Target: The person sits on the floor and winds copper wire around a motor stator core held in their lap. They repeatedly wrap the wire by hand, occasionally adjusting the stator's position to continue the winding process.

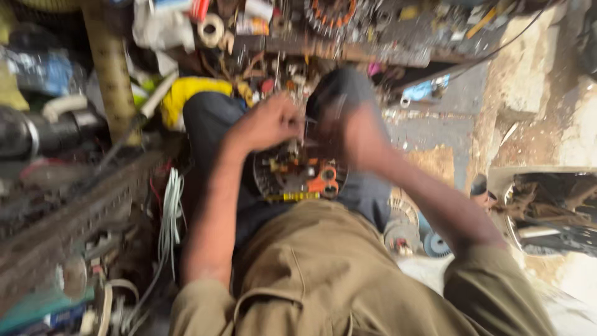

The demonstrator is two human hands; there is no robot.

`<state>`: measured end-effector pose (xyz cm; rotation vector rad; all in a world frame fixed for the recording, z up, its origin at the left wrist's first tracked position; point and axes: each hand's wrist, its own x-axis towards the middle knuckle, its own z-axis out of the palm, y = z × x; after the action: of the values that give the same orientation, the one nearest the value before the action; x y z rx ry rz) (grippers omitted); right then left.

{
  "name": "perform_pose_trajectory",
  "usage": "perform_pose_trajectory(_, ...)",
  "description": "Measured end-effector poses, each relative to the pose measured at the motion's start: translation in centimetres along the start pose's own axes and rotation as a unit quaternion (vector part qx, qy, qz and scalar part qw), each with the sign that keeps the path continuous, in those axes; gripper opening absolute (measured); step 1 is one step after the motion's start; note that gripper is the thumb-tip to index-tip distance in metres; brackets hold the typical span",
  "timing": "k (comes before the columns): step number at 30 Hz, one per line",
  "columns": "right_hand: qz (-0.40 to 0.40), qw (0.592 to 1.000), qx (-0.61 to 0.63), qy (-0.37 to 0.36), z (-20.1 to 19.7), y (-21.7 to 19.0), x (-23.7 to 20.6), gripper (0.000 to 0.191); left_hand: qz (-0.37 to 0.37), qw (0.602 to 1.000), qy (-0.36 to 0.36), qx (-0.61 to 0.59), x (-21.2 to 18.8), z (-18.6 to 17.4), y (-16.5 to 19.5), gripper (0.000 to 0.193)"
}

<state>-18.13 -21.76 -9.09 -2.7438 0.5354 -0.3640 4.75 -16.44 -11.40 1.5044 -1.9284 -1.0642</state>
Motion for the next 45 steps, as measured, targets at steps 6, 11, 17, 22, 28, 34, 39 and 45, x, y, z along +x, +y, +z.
perform_pose_trajectory(6, -0.064, 0.983, 0.169, -0.021, -2.6, -3.1, -4.7, 0.023, 0.139, 0.953, 0.237, -0.125, -5.1, 3.0, 2.7, 0.014)
perform_pose_trajectory(11, 0.044, 0.962, 0.268, 0.033, -0.7, 1.5, -5.3, 0.017, 0.179, 0.934, 0.175, 0.256, -7.5, 5.3, 4.2, 0.020)
perform_pose_trajectory(17, -0.024, 0.964, 0.262, 0.025, 1.8, 4.0, -3.0, 0.006, 0.243, 0.888, 0.209, 0.328, -7.9, 5.2, 3.2, 0.022)
perform_pose_trajectory(22, 0.039, 0.990, 0.132, 0.025, 3.9, 6.5, 1.0, 0.010, 0.217, 0.934, 0.282, 0.016, -5.4, 4.7, 2.5, 0.014)
perform_pose_trajectory(28, 0.045, 0.992, 0.015, 0.116, 2.8, 3.4, 0.9, 0.016, 0.016, 0.993, 0.109, 0.028, 0.6, 0.8, 0.9, 0.022)
perform_pose_trajectory(34, -0.076, 0.994, 0.050, -0.056, -0.2, -3.3, -5.5, 0.014, 0.046, 0.978, 0.172, -0.109, -2.7, 0.9, 2.8, 0.015)
perform_pose_trajectory(39, 0.050, 0.993, 0.055, 0.090, 3.1, 3.5, -4.2, 0.012, 0.259, 0.879, 0.260, 0.304, -5.6, 4.2, 5.5, 0.029)
perform_pose_trajectory(45, 0.081, 0.970, 0.123, 0.196, 5.1, 5.1, 0.6, 0.008, 0.027, 0.967, 0.250, -0.035, -1.1, 2.1, 2.2, 0.023)
